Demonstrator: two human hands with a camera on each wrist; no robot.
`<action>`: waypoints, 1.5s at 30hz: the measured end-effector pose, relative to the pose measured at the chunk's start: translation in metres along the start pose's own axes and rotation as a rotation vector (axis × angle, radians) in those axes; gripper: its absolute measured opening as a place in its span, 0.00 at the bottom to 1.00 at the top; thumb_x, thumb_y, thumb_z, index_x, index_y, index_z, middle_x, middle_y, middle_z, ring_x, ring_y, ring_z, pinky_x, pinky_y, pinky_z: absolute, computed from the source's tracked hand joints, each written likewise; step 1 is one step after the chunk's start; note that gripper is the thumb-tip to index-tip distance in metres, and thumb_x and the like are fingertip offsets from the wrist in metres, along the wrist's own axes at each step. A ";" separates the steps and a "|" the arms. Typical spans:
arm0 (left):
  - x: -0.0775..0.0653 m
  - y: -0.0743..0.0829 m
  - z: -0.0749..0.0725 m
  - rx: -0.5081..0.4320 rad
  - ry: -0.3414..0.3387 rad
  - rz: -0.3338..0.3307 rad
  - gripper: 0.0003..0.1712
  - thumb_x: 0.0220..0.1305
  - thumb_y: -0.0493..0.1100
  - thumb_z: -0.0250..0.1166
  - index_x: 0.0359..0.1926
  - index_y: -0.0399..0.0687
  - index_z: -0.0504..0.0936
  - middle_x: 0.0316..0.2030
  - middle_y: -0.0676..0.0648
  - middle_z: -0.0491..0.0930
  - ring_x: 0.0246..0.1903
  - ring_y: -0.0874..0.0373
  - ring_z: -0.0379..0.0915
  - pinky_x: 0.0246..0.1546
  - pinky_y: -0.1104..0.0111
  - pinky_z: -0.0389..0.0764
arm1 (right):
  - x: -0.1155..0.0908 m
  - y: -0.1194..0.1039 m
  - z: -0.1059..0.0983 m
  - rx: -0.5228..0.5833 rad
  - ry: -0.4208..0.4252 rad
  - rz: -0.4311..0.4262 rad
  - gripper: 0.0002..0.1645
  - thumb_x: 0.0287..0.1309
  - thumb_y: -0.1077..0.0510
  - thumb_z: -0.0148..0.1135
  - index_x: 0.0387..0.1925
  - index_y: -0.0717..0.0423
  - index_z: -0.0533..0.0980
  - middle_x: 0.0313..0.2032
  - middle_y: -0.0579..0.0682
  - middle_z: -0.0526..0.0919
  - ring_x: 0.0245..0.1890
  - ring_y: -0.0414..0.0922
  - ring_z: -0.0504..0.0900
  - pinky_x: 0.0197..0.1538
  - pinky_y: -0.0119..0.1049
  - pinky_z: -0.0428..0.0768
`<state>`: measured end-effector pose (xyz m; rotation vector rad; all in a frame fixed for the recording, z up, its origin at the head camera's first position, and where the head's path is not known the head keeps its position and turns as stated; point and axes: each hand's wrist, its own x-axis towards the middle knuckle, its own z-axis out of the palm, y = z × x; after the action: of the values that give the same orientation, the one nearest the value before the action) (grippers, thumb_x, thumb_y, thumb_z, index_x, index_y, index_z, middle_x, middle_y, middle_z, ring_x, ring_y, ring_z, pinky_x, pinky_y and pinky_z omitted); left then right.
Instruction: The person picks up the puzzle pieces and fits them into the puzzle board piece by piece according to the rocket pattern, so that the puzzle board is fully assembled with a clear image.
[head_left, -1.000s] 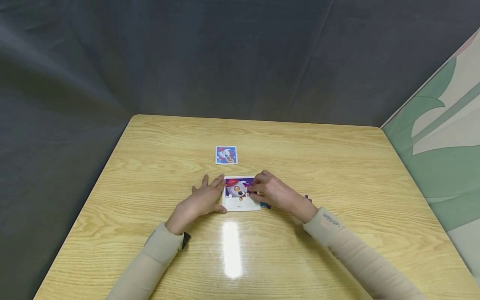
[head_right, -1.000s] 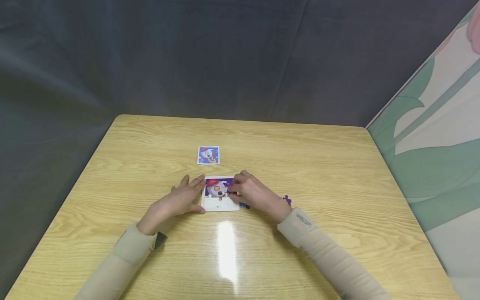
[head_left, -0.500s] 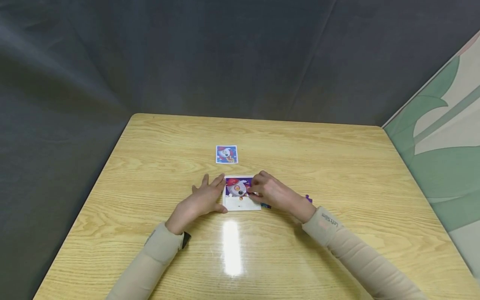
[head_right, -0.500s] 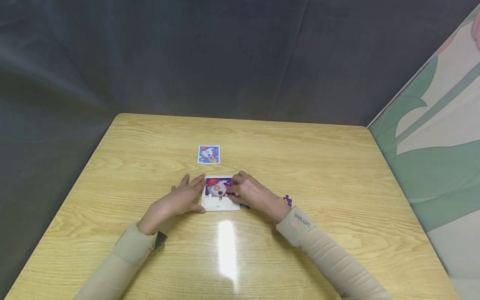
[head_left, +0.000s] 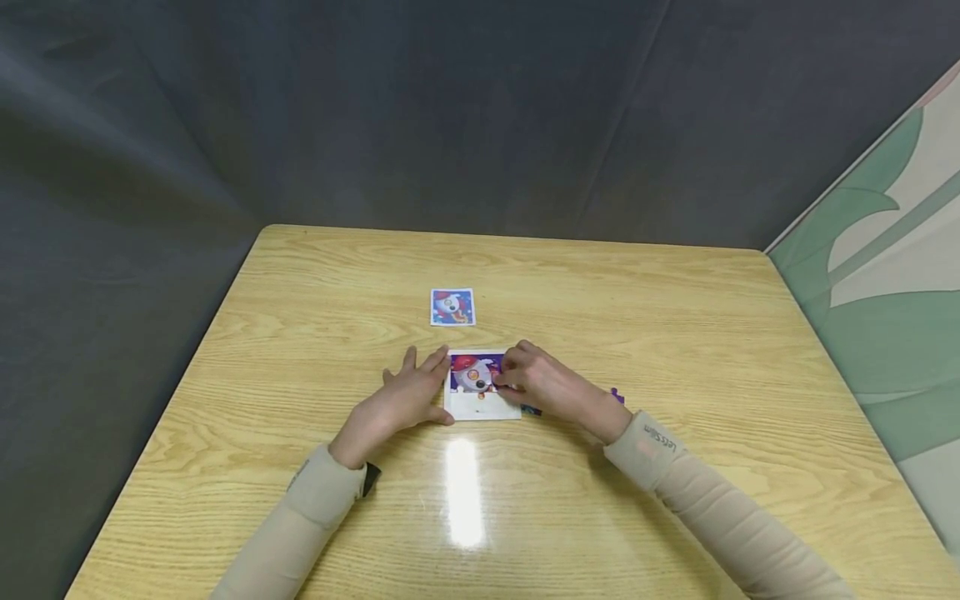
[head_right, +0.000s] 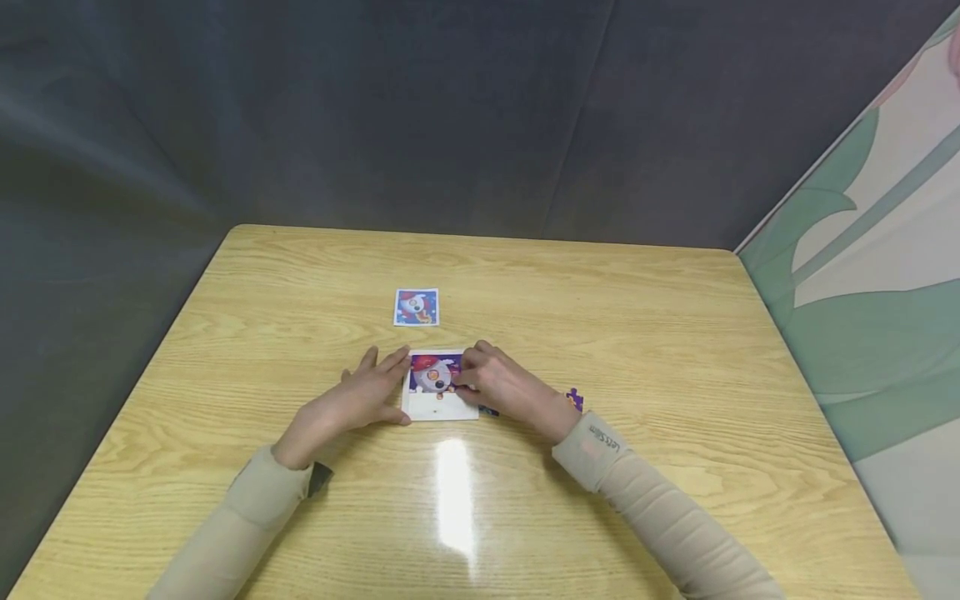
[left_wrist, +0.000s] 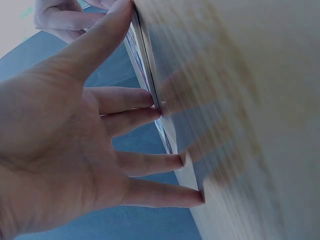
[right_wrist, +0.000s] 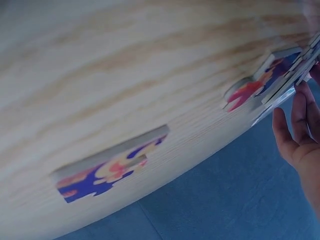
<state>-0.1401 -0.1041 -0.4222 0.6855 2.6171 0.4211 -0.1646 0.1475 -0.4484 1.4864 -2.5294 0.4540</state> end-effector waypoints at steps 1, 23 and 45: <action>0.000 0.000 0.000 0.002 0.001 0.001 0.54 0.54 0.56 0.70 0.72 0.34 0.55 0.75 0.41 0.45 0.68 0.24 0.35 0.53 0.24 0.52 | 0.000 0.000 0.000 0.000 -0.003 -0.001 0.10 0.52 0.60 0.71 0.38 0.58 0.86 0.36 0.53 0.82 0.37 0.46 0.76 0.40 0.34 0.78; -0.001 0.001 -0.001 0.012 0.005 0.005 0.54 0.55 0.57 0.70 0.72 0.34 0.54 0.75 0.42 0.44 0.68 0.24 0.36 0.52 0.24 0.53 | -0.005 -0.005 -0.004 0.025 -0.016 0.107 0.11 0.53 0.60 0.70 0.41 0.55 0.86 0.41 0.50 0.81 0.41 0.45 0.75 0.43 0.39 0.78; 0.000 0.001 -0.002 0.017 0.000 0.004 0.54 0.55 0.56 0.69 0.72 0.33 0.54 0.75 0.41 0.44 0.68 0.24 0.35 0.53 0.24 0.52 | -0.004 -0.008 0.000 0.060 0.013 0.123 0.09 0.52 0.64 0.70 0.38 0.58 0.86 0.33 0.47 0.79 0.33 0.42 0.75 0.35 0.30 0.76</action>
<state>-0.1405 -0.1030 -0.4204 0.6962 2.6228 0.3998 -0.1553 0.1470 -0.4482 1.3466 -2.6290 0.5604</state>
